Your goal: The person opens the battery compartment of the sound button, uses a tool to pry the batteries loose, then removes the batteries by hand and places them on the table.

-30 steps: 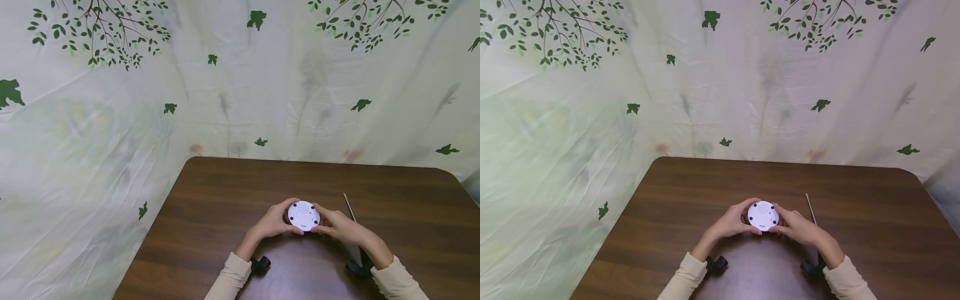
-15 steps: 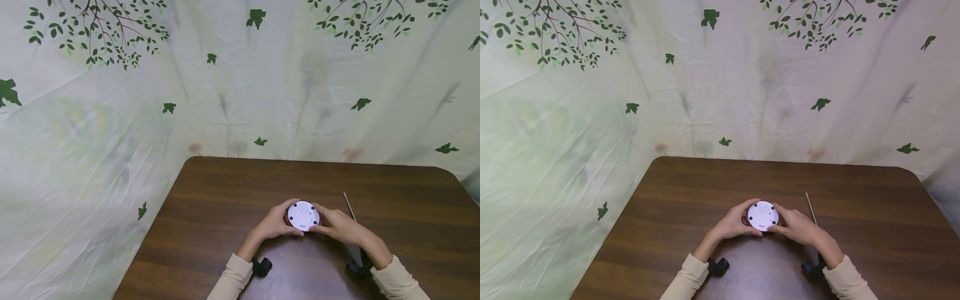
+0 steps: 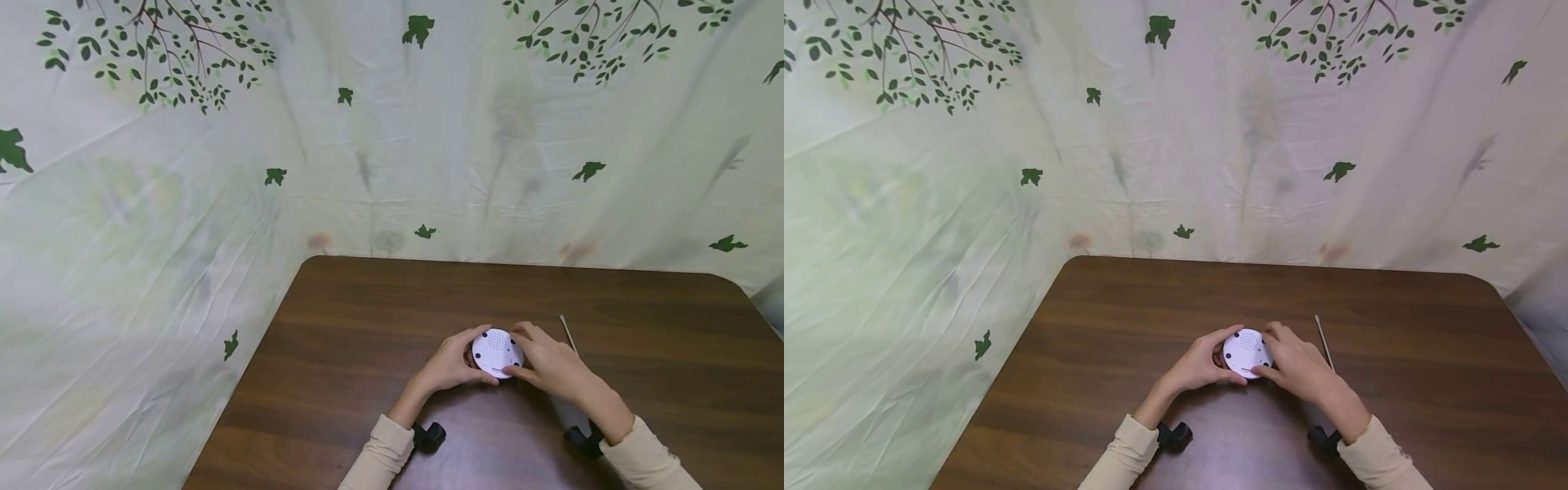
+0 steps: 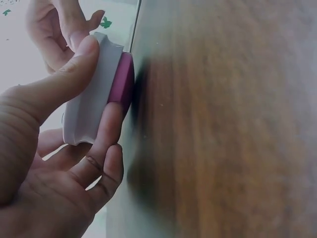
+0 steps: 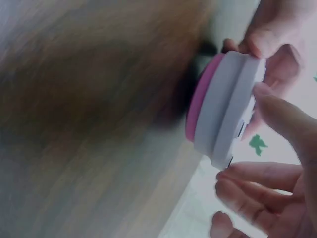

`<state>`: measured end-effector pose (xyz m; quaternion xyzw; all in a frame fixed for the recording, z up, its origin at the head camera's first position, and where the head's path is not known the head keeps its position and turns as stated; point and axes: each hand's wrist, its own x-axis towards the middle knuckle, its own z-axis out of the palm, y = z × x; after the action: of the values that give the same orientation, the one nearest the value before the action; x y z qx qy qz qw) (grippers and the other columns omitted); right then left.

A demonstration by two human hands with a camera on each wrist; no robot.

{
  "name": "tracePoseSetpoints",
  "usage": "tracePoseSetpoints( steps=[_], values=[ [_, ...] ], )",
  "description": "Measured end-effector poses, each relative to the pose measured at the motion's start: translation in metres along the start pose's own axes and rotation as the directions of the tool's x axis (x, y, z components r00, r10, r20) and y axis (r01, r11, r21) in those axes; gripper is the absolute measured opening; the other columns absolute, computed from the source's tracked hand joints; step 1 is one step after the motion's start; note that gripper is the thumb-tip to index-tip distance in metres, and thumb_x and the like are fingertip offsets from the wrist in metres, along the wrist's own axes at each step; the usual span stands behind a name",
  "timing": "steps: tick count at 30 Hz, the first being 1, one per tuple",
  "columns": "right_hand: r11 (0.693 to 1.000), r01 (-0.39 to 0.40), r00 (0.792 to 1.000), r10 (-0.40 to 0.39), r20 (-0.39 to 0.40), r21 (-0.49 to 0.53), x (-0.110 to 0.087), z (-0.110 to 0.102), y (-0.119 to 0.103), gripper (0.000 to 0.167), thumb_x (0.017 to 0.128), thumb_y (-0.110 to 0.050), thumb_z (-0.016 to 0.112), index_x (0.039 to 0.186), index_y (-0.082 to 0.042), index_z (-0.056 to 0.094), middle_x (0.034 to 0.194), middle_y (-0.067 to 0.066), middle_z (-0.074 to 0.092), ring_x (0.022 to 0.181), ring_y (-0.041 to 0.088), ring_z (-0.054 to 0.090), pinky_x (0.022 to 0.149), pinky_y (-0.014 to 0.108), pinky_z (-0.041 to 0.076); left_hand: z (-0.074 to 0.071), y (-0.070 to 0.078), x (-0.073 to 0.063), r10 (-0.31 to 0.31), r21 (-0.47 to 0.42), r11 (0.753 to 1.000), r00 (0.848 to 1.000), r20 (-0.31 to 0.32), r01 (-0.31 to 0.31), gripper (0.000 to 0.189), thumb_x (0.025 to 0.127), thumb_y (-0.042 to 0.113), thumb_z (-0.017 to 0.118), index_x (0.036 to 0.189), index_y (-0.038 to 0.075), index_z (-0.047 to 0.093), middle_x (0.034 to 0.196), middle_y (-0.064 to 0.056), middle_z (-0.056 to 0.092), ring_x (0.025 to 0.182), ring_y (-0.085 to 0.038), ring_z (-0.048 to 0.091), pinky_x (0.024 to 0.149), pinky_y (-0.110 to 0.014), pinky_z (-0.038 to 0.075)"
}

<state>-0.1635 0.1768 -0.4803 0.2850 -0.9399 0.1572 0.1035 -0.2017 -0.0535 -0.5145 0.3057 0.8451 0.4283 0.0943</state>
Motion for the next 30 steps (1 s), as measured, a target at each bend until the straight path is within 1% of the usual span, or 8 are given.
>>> tracePoseSetpoints(
  steps=[5, 9, 12, 15, 20, 23, 28, 30],
  values=[
    [0.989, 0.097, 0.991, -0.106, -0.082, -0.113, 0.001, 0.004, 0.000, 0.056, 0.081, -0.038, 0.088, 0.113, 0.005, 0.071, 0.115, 0.015, 0.066, 0.089, 0.021, 0.065, 0.062, 0.031, 0.054, 0.000, 0.001, 0.001, 0.014, 0.031, 0.999, 1.000, -0.003, -0.014, 0.094, 0.074, 0.023, 0.096, 0.153, 0.005, 0.048, 0.147, -0.012, 0.060, 0.091, -0.002, 0.055, 0.073, -0.010, 0.049],
    [0.978, 0.131, 0.981, -0.151, -0.121, -0.163, 0.001, 0.005, -0.001, 0.056, 0.078, -0.041, 0.089, 0.110, 0.003, 0.072, 0.111, 0.014, 0.067, 0.085, 0.019, 0.065, 0.055, 0.028, 0.050, 0.000, 0.002, 0.002, 0.008, 0.042, 0.999, 1.000, -0.004, -0.008, 0.094, 0.073, 0.024, 0.096, 0.152, 0.004, 0.049, 0.144, -0.012, 0.062, 0.083, 0.001, 0.056, 0.071, -0.011, 0.050],
    [0.974, 0.135, 0.979, -0.159, -0.128, -0.180, 0.001, 0.004, -0.004, 0.054, 0.079, -0.040, 0.089, 0.108, 0.002, 0.073, 0.109, 0.013, 0.067, 0.083, 0.020, 0.066, 0.052, 0.027, 0.049, 0.000, 0.004, 0.003, -0.003, 0.067, 0.998, 1.000, -0.010, 0.004, 0.094, 0.072, 0.027, 0.097, 0.152, 0.005, 0.050, 0.140, -0.010, 0.065, 0.083, 0.001, 0.058, 0.075, -0.012, 0.050],
    [0.970, 0.129, 0.981, -0.155, -0.118, -0.204, 0.002, 0.002, -0.008, 0.049, 0.079, -0.038, 0.088, 0.107, -0.001, 0.073, 0.107, 0.012, 0.069, 0.082, 0.021, 0.067, 0.052, 0.028, 0.050, -0.001, 0.007, 0.003, -0.014, 0.102, 0.995, 1.000, -0.017, 0.015, 0.094, 0.072, 0.030, 0.097, 0.151, 0.007, 0.052, 0.139, -0.008, 0.067, 0.095, -0.003, 0.062, 0.087, -0.015, 0.049],
    [0.948, 0.149, 0.975, -0.189, -0.121, -0.282, 0.005, 0.004, -0.017, 0.042, 0.077, -0.032, 0.090, 0.102, -0.004, 0.070, 0.094, 0.011, 0.068, 0.051, 0.017, 0.054, 0.043, 0.031, 0.044, 0.000, 0.010, 0.005, -0.022, 0.142, 0.989, 0.999, -0.024, 0.025, 0.093, 0.071, 0.032, 0.097, 0.150, 0.008, 0.053, 0.139, -0.005, 0.068, 0.118, -0.013, 0.064, 0.105, -0.027, 0.047],
    [0.908, 0.160, 0.971, -0.216, -0.106, -0.388, 0.005, 0.008, -0.026, 0.038, 0.078, -0.025, 0.088, 0.102, -0.003, 0.068, 0.094, 0.017, 0.071, 0.042, 0.017, 0.049, 0.040, 0.032, 0.043, 0.000, 0.013, 0.005, -0.023, 0.145, 0.989, 0.999, -0.029, 0.027, 0.093, 0.071, 0.031, 0.098, 0.150, 0.008, 0.054, 0.140, -0.006, 0.068, 0.122, -0.017, 0.064, 0.109, -0.032, 0.046],
    [0.784, 0.192, 0.968, -0.249, -0.015, -0.591, 0.000, 0.016, -0.043, 0.035, 0.081, -0.013, 0.083, 0.109, 0.004, 0.071, 0.102, 0.027, 0.074, 0.048, 0.017, 0.060, 0.043, 0.030, 0.050, -0.001, 0.017, 0.007, -0.044, 0.158, 0.986, 0.999, -0.028, 0.048, 0.086, 0.072, 0.024, 0.096, 0.147, 0.006, 0.057, 0.139, -0.009, 0.068, 0.122, -0.018, 0.065, 0.108, -0.032, 0.047],
    [0.752, 0.194, 0.967, -0.255, -0.007, -0.630, -0.001, 0.020, -0.048, 0.036, 0.082, -0.014, 0.080, 0.111, 0.006, 0.071, 0.103, 0.027, 0.074, 0.049, 0.015, 0.061, 0.044, 0.028, 0.050, -0.002, 0.017, 0.008, -0.057, 0.164, 0.985, 0.998, -0.026, 0.060, 0.083, 0.073, 0.021, 0.094, 0.147, 0.007, 0.058, 0.138, -0.009, 0.069, 0.121, -0.017, 0.066, 0.111, -0.034, 0.044]
  ],
)
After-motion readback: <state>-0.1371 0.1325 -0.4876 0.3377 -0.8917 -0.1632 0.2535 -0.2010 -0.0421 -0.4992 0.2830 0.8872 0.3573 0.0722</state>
